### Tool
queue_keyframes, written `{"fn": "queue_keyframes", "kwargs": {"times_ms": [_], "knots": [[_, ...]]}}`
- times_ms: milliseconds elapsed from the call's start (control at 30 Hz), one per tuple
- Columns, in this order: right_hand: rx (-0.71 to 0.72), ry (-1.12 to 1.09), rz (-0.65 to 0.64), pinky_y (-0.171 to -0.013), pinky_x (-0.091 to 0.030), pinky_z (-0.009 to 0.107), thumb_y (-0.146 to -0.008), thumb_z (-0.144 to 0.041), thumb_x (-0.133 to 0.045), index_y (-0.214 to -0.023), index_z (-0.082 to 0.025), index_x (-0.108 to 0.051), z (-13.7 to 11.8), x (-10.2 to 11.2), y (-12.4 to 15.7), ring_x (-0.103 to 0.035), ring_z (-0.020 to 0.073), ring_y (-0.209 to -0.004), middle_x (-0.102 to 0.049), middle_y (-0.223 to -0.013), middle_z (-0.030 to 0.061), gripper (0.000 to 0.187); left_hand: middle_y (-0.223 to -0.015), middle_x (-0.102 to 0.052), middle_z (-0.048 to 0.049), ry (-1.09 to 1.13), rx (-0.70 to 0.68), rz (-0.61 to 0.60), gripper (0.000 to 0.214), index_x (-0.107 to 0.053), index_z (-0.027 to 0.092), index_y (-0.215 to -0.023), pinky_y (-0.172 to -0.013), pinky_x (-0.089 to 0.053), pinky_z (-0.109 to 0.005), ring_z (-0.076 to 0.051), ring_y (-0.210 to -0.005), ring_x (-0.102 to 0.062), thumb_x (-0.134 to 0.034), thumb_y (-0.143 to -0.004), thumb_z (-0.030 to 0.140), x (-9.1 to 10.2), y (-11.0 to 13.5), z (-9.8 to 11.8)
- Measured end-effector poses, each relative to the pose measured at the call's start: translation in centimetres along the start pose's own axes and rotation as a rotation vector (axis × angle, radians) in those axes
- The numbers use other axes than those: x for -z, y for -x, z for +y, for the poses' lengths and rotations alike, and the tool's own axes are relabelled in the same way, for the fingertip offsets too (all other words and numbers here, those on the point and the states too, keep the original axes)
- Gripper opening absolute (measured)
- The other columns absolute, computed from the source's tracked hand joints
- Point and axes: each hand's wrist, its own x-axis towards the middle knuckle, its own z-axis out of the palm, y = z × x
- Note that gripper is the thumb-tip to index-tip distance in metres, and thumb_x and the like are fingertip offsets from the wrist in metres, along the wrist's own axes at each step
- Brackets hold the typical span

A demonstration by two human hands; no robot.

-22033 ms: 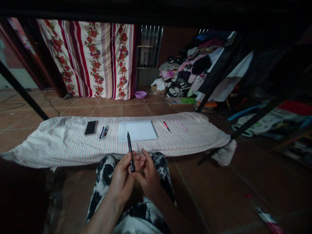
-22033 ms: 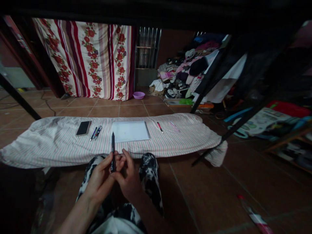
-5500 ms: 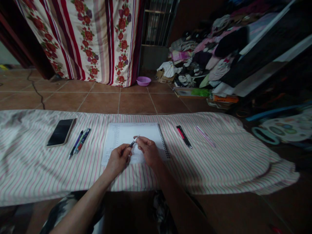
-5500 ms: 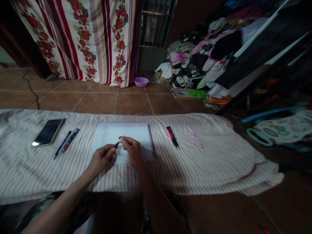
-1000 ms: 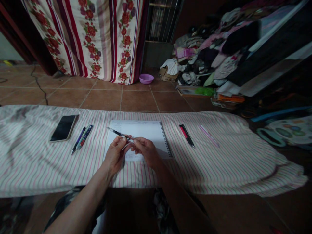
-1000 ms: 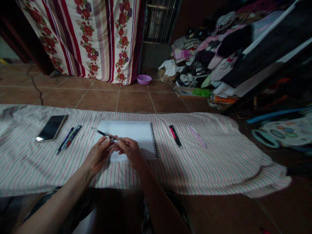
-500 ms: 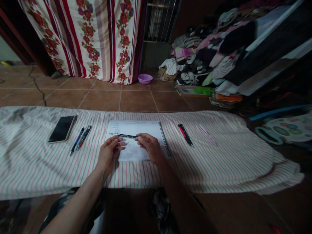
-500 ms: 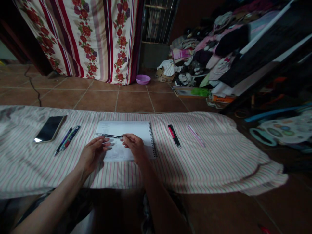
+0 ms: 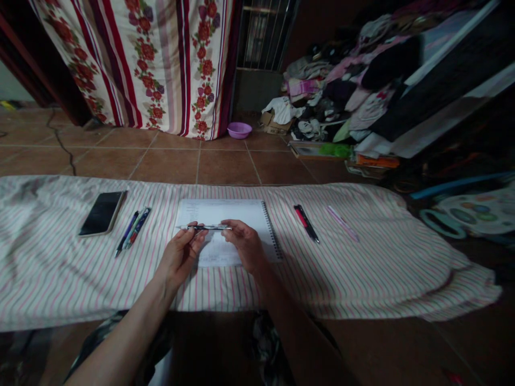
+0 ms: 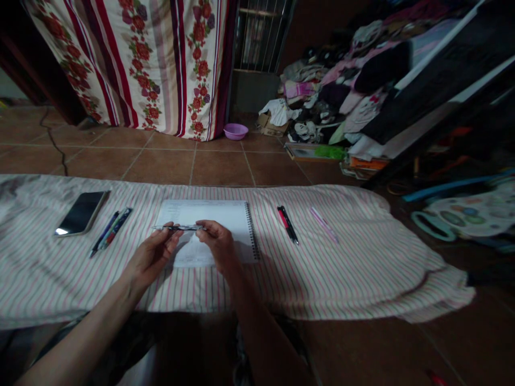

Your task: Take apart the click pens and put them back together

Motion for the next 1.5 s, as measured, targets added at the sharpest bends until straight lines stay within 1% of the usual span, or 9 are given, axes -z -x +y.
{"fn": "queue_keyframes", "kwargs": {"times_ms": [167,300,533,733,967,1167,1367,1500], "knots": [[0.030,-0.035,-0.002,-0.061,-0.038,0.023,-0.064,-0.022,-0.067,-0.085,-0.020,-0.068,-0.03,-0.23,0.22,-0.050,0.0090,-0.062,-0.062,-0.069,-0.0025,0.022,-0.079,-0.068,-0.0083,0.035,0.018,-0.034,0.022,-0.061,0.008,-0.083,-0.062,-0.057,-0.019,-0.013,-0.069,-0.067,-0.042,-0.082,-0.002,0.11,-0.24,-0.09],[0.026,-0.075,0.005,-0.060,-0.038,0.022,-0.066,-0.023,-0.066,-0.089,-0.021,-0.067,0.24,-0.05,0.14,-0.048,0.0083,-0.059,-0.061,-0.068,-0.0031,0.024,-0.083,-0.068,-0.0077,0.029,0.008,-0.048,0.021,-0.062,0.009,-0.084,-0.063,-0.056,-0.018,-0.014,-0.072,-0.068,-0.044,-0.081,-0.003,-0.17,-0.03,-0.12],[-0.051,-0.183,0.020,-0.062,-0.039,0.023,-0.065,-0.030,-0.068,-0.087,-0.020,-0.067,0.16,0.01,0.10,-0.052,0.0092,-0.062,-0.061,-0.065,-0.0020,0.024,-0.089,-0.068,-0.0066,-0.041,-0.038,-0.070,0.019,-0.062,0.012,-0.086,-0.064,-0.056,-0.019,-0.014,-0.077,-0.067,-0.050,-0.079,-0.001,-0.37,0.22,-0.20],[-0.098,-0.152,0.002,-0.062,-0.038,0.022,-0.063,-0.029,-0.069,-0.082,-0.019,-0.066,0.01,0.12,0.02,-0.052,0.0090,-0.062,-0.062,-0.065,-0.0017,0.022,-0.093,-0.067,-0.0058,-0.067,-0.045,-0.083,0.020,-0.063,0.014,-0.091,-0.065,-0.056,-0.019,-0.012,-0.075,-0.067,-0.052,-0.079,0.002,-0.39,0.32,-0.14],[-0.073,-0.070,-0.042,-0.063,-0.038,0.023,-0.064,-0.026,-0.067,-0.080,-0.019,-0.065,-0.11,0.12,0.12,-0.051,0.0090,-0.061,-0.062,-0.066,-0.0017,0.018,-0.094,-0.067,-0.0049,-0.058,-0.040,-0.086,0.020,-0.063,0.015,-0.093,-0.064,-0.056,-0.019,-0.011,-0.071,-0.066,-0.050,-0.081,0.004,-0.39,0.53,0.17],[-0.088,-0.118,0.027,-0.061,-0.040,0.023,-0.059,-0.026,-0.071,-0.085,-0.020,-0.065,0.03,-0.23,0.08,-0.051,0.0088,-0.060,-0.062,-0.068,-0.0021,0.028,-0.093,-0.068,-0.0062,-0.030,-0.051,-0.095,0.019,-0.063,0.013,-0.091,-0.065,-0.057,-0.018,-0.012,-0.073,-0.067,-0.050,-0.082,0.003,-0.26,0.15,-0.13],[-0.057,-0.108,0.048,-0.058,-0.042,0.023,-0.063,-0.034,-0.069,-0.081,-0.018,-0.066,0.37,-0.62,0.22,-0.055,0.0107,-0.062,-0.064,-0.069,0.0009,0.024,-0.091,-0.069,-0.0067,0.013,-0.021,-0.065,0.018,-0.063,0.012,-0.088,-0.065,-0.056,-0.016,-0.013,-0.078,-0.068,-0.049,-0.082,0.002,-0.21,-0.06,-0.24],[-0.009,-0.057,0.091,-0.057,-0.043,0.024,-0.064,-0.032,-0.068,-0.083,-0.019,-0.068,0.53,-0.56,0.27,-0.055,0.0110,-0.060,-0.064,-0.066,0.0001,0.023,-0.091,-0.069,-0.0084,0.028,0.000,-0.046,0.018,-0.063,0.011,-0.087,-0.065,-0.056,-0.017,-0.015,-0.080,-0.068,-0.049,-0.081,0.001,-0.28,0.01,-0.24]]}}
